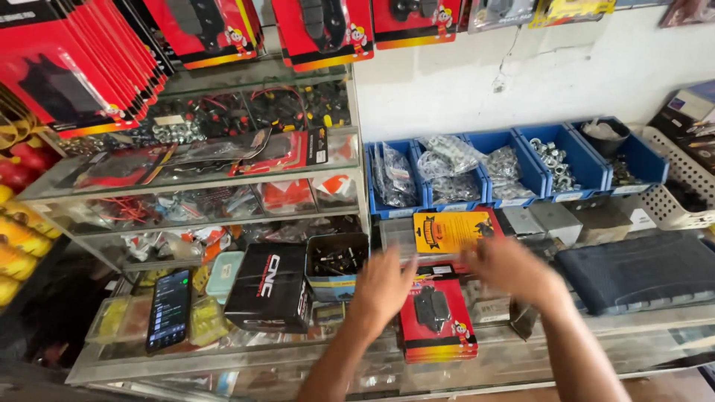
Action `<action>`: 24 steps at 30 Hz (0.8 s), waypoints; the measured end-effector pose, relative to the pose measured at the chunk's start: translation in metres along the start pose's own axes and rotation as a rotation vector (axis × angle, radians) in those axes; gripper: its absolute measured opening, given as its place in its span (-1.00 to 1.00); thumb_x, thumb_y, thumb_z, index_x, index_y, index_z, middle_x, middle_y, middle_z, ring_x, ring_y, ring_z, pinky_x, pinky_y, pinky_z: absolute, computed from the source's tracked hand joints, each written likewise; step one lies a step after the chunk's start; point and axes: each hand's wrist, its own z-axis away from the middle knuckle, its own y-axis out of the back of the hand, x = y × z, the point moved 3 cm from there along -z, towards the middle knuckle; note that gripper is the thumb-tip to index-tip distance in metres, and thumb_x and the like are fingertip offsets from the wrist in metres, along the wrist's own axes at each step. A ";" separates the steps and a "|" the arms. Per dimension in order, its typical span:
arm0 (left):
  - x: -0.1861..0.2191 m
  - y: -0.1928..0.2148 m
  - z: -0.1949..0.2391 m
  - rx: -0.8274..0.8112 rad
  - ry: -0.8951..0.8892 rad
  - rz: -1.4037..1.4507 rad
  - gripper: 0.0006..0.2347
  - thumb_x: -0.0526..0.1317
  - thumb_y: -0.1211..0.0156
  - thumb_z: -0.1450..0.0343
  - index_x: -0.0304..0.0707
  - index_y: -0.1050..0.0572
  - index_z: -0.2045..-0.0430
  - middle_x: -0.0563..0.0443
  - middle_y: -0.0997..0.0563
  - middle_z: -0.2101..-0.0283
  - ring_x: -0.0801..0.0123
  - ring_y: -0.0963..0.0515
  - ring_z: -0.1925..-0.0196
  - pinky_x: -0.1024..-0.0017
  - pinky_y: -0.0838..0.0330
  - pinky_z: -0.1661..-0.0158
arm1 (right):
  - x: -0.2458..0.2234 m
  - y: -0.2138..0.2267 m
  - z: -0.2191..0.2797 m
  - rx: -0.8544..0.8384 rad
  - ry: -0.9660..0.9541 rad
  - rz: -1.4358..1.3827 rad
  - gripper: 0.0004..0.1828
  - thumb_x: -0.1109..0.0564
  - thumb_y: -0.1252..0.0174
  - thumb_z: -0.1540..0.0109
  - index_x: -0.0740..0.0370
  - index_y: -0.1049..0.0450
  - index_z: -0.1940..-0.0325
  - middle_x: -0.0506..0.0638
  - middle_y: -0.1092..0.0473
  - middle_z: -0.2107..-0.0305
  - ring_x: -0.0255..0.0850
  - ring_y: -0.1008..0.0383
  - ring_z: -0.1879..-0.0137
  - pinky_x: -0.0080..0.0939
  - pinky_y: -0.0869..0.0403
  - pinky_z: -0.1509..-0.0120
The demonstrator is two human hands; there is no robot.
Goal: The person picks up a smartphone from a glass counter and places it down. They then pick up several packages of brake pads, inspect them, and place them on a wall rack. The person continues to handle and arrange the brake pad packages on the rack.
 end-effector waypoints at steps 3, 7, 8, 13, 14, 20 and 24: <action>0.049 0.059 -0.041 0.002 -0.096 0.236 -0.64 0.01 -0.02 -0.52 -0.32 -0.29 0.02 -0.13 -0.45 0.35 0.16 -0.46 0.37 0.25 -0.37 0.40 | -0.026 0.094 -0.053 0.457 0.210 -0.153 -0.74 0.13 -0.07 -0.33 0.34 -0.56 0.31 0.09 -0.51 0.52 -0.10 -0.37 0.57 -0.11 -0.35 0.49; 0.066 0.086 -0.176 0.242 -0.165 0.824 -0.31 -0.06 -0.17 -0.37 -0.43 -0.11 -0.38 -0.31 -0.53 -0.10 0.33 -0.59 0.33 0.45 -0.52 0.38 | -0.029 0.178 -0.146 0.650 0.082 -1.301 -0.41 0.07 -0.16 -0.32 0.42 -0.25 -0.37 0.22 -0.47 -0.02 -0.14 -0.65 0.05 -0.25 -0.68 0.02; 0.075 0.095 -0.186 0.246 -0.170 0.822 -0.31 -0.06 -0.17 -0.37 -0.43 -0.11 -0.38 -0.31 -0.53 -0.10 0.33 -0.59 0.33 0.45 -0.52 0.38 | -0.031 0.183 -0.154 0.654 0.088 -1.301 -0.41 0.07 -0.16 -0.32 0.42 -0.25 -0.37 0.22 -0.47 -0.02 -0.14 -0.65 0.05 -0.25 -0.68 0.02; 0.099 0.133 -0.206 0.177 -0.241 1.400 -0.21 -0.15 -0.18 -0.30 -0.38 0.03 -0.46 -0.30 -0.45 -0.22 -0.02 -0.39 -0.36 0.03 -0.37 -0.20 | -0.049 0.206 -0.161 0.745 -0.053 -1.531 -0.63 0.02 -0.26 -0.28 0.25 -0.32 -0.02 0.00 -0.48 0.24 -0.27 -0.52 0.32 -0.34 -0.56 0.28; 0.092 0.128 -0.211 0.176 -0.242 1.395 -0.21 -0.15 -0.18 -0.30 -0.38 0.03 -0.46 -0.30 -0.45 -0.22 -0.02 -0.39 -0.36 0.03 -0.37 -0.20 | -0.045 0.203 -0.164 0.746 -0.052 -1.535 -0.63 0.02 -0.26 -0.28 0.25 -0.32 -0.02 0.00 -0.48 0.24 -0.27 -0.52 0.32 -0.34 -0.56 0.28; 0.095 0.127 -0.185 0.213 -0.256 1.522 -0.57 -0.31 -0.17 -0.38 -0.35 -0.30 -0.16 -0.13 -0.47 -0.18 0.15 -0.58 -0.15 0.20 -0.47 -0.06 | -0.037 0.219 -0.150 0.649 0.277 -1.460 -0.85 0.07 -0.13 -0.41 0.18 -0.42 0.03 -0.07 -0.43 0.27 -0.33 -0.45 0.23 -0.34 -0.55 0.08; 0.097 0.126 -0.178 0.258 -0.327 1.581 -0.55 -0.29 -0.13 -0.41 -0.31 -0.08 -0.13 -0.38 -0.50 -0.13 -0.01 -0.60 -0.09 0.17 -0.53 -0.03 | -0.037 0.229 -0.137 0.597 0.357 -1.614 -0.93 0.18 -0.04 -0.44 0.15 -0.37 -0.02 0.00 -0.44 0.19 -0.26 -0.52 0.19 -0.28 -0.55 0.04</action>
